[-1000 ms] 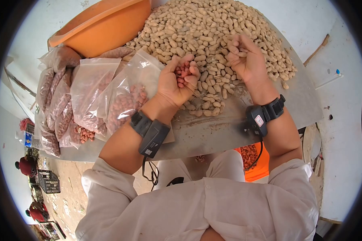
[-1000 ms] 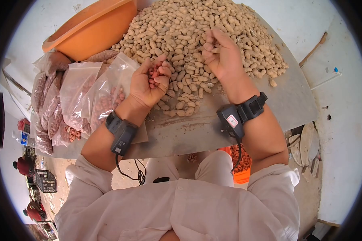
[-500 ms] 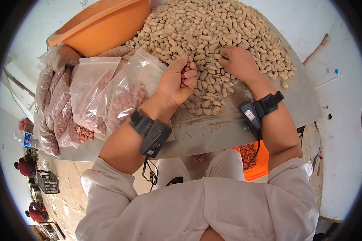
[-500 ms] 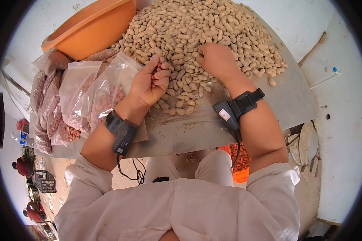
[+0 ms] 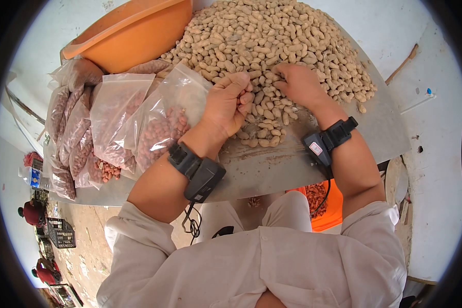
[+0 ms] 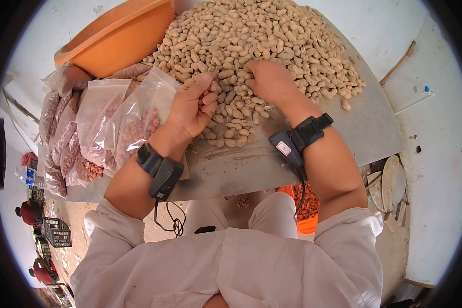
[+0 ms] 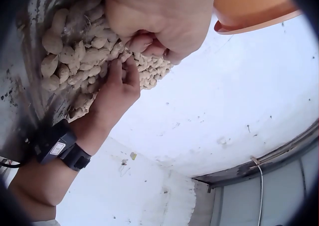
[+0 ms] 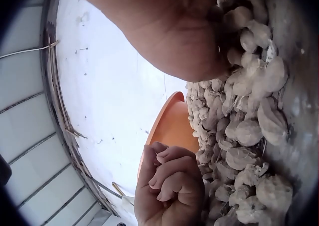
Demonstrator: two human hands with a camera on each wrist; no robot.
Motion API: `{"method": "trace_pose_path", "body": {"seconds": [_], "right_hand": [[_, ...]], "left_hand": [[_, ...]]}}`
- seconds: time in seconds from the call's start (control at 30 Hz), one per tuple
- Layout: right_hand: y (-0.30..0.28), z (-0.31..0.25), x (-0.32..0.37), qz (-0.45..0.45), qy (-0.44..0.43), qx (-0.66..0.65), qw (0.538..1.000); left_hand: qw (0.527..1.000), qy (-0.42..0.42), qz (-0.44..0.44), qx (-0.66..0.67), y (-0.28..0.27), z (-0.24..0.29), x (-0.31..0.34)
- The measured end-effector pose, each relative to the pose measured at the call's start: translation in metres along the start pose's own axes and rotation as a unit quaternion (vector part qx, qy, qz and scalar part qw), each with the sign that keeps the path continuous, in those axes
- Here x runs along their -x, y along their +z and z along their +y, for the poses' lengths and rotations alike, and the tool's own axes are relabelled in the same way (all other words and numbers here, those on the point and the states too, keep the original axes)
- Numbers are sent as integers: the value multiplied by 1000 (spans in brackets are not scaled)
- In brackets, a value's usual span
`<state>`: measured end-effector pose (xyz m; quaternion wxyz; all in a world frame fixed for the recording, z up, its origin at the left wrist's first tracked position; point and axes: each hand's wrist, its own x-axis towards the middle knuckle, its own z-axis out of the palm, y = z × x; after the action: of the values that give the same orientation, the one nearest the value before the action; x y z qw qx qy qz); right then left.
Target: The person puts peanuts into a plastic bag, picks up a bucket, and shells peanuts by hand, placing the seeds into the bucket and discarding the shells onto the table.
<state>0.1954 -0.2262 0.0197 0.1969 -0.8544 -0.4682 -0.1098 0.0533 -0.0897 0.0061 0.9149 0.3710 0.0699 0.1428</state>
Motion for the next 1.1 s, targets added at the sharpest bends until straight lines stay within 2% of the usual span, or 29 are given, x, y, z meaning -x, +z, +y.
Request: {"method": "trace_pose_path", "body": {"seconds": [0.23,0.3,0.33,0.37,0.43,0.53,0.63,0.73,0.83,0.93,1.1], "right_hand": [[3,7,-4,-5,32,-1,999],[6,11,-5,5,36,-167,985],[6,11,-5,9,36,-249,968],[4,12,-5,-23,46,-352,935],[-11,-1,2,-89,65,-544,832],[-14,-9,7,-199,29,-659,725],[-10,-13,9,-206,39,-676,707],[-14,-21,12,-176,64,-683,706],[-16,-19,9,-200,37,-623,755],[-7,-29,10,-66,-72,-449,888],[-6,-33,11,-8,-107,-376,920]], "left_hand": [[1000,17,-8,-17,1,1,0],[999,31,5,-42,2,0,1],[997,41,18,-63,4,0,1],[995,51,31,-85,5,0,2],[991,69,2,-115,4,-2,2],[988,69,-28,-133,5,-3,2],[987,53,-55,-144,7,-2,5],[984,48,-71,-155,7,1,5],[983,71,-64,-158,7,1,6],[984,94,-49,-144,5,1,4],[981,110,-37,-155,9,2,6]]}}
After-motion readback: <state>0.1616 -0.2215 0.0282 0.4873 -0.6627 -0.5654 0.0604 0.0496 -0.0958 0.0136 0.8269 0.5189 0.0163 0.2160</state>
